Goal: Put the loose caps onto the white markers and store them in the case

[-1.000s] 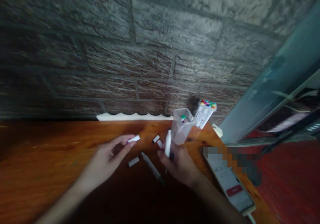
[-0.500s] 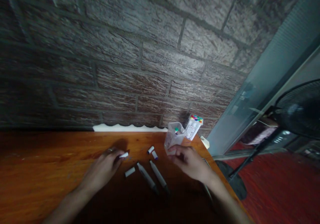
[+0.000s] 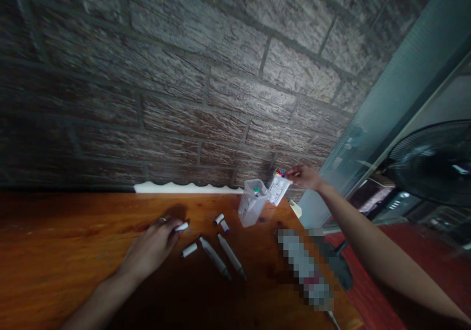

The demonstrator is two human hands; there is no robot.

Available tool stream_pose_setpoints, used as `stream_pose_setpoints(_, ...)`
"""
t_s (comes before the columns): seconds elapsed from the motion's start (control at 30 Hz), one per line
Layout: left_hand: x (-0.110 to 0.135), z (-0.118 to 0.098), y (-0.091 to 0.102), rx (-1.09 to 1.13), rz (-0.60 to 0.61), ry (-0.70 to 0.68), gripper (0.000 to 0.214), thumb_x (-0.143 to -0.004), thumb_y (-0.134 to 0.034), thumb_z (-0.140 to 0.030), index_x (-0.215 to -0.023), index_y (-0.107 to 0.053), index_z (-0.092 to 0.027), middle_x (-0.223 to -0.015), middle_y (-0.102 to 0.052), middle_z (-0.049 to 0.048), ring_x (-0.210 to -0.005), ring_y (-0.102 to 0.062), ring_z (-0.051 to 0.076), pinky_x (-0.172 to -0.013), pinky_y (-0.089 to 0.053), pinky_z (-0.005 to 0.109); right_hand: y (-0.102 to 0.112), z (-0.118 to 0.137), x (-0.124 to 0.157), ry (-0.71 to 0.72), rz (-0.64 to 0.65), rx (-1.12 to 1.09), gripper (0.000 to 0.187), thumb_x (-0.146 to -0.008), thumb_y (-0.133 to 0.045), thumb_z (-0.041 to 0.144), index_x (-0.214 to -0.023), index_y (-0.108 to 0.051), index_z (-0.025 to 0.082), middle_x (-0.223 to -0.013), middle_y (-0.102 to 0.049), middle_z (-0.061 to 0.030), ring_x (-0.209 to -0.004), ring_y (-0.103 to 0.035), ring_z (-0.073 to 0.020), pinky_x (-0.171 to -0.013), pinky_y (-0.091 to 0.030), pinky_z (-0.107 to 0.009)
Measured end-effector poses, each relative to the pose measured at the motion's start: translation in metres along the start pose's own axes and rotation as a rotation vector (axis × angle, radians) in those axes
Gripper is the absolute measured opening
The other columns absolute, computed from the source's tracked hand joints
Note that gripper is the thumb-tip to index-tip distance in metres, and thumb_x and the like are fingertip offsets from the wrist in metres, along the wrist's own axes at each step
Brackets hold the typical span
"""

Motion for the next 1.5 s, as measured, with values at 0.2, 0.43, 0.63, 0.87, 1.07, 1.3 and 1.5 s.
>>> stream_pose_setpoints(0.2, 0.0, -0.005, 0.003, -0.005, 0.001, 0.006, 0.041, -0.095, -0.036, -0.036, -0.114, -0.069, -0.019, -0.12, -0.07, 0.0116, -0.113, -0.066, 0.03, -0.097, -0.051, 0.041, -0.011, 0.015, -0.016, 0.053, 0.092, 0.064, 0.035, -0.096, -0.06, 0.036, -0.124, -0.06, 0.017, -0.127, -0.061, -0.0082, -0.107, -0.063, -0.0245, -0.089, -0.056, -0.044)
stream_pose_setpoints(0.43, 0.003, -0.003, -0.001, -0.007, 0.008, 0.045, 0.044, -0.097, -0.038, -0.036, -0.127, -0.062, -0.015, -0.128, -0.066, 0.0149, -0.117, -0.062, 0.033, -0.099, -0.05, 0.046, 0.069, 0.027, 0.012, 0.097, -0.312, 0.085, 0.029, -0.088, -0.067, 0.038, -0.085, -0.077, 0.011, -0.065, -0.071, -0.0062, -0.059, -0.062, -0.0136, -0.058, -0.04, -0.028)
stream_pose_setpoints(0.63, 0.012, -0.036, 0.031, 0.096, -0.264, -0.046, 0.048, -0.098, -0.043, -0.042, -0.132, -0.057, -0.011, -0.13, -0.063, 0.0174, -0.125, -0.055, 0.032, -0.112, -0.04, 0.047, 0.141, 0.055, 0.123, 0.16, -0.918, -0.161, 0.048, -0.088, -0.059, 0.056, -0.103, -0.074, 0.012, -0.078, -0.072, -0.01, -0.059, -0.059, -0.0115, -0.057, -0.036, -0.035)
stream_pose_setpoints(0.87, 0.044, -0.112, 0.031, 0.795, -0.132, -0.222, 0.042, -0.1, -0.046, -0.038, -0.137, -0.05, -0.017, -0.123, -0.066, 0.0129, -0.107, -0.065, 0.021, -0.098, -0.05, 0.034, -0.034, 0.166, 0.147, 0.385, -0.195, -0.81, 0.029, -0.091, -0.063, 0.045, -0.095, -0.069, 0.017, -0.07, -0.065, -0.0011, -0.048, -0.049, -0.0082, -0.043, -0.035, -0.022)
stream_pose_setpoints(1.07, 0.049, -0.122, -0.014, 1.092, 0.339, -0.049, 0.038, -0.101, -0.039, -0.047, -0.099, -0.059, -0.015, -0.066, -0.05, -0.0032, -0.052, -0.044, 0.008, -0.047, -0.036, 0.019, -0.132, 0.189, 0.129, 0.397, -0.002, -0.993, 0.037, -0.092, -0.06, 0.049, -0.073, -0.064, 0.017, -0.061, -0.061, 0.0017, -0.055, -0.055, -0.0099, -0.053, -0.043, -0.021)
stream_pose_setpoints(1.3, 0.063, -0.135, -0.028, 1.222, 0.658, 0.106, 0.036, -0.099, -0.044, -0.049, -0.085, -0.054, -0.018, -0.058, -0.041, -0.0062, -0.045, -0.035, 0.007, -0.04, -0.028, 0.018, -0.159, 0.187, 0.141, 0.331, 0.186, -1.021, 0.065, -0.097, -0.045, 0.057, -0.045, -0.056, 0.018, -0.04, -0.054, 0.0007, -0.036, -0.047, -0.0088, -0.041, -0.035, -0.022)
stream_pose_setpoints(1.5, 0.092, -0.154, -0.024, 1.712, 1.224, 0.235, 0.043, -0.091, -0.054, -0.06, -0.078, -0.046, -0.019, -0.057, -0.026, -0.0097, -0.039, -0.013, 0.004, -0.033, -0.013, 0.015, -0.109, 0.118, 0.124, 0.135, -0.431, -1.129, 0.05, -0.089, -0.059, 0.049, -0.05, -0.046, 0.022, -0.044, -0.041, 0.0042, -0.04, -0.035, -0.0091, -0.042, -0.028, -0.025)
Point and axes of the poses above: each hand's wrist, its own x-axis away from the middle knuckle, its own y-axis out of the back of the hand, z = x × y, the point moved 8 cm from there along -x, towards the middle knuckle
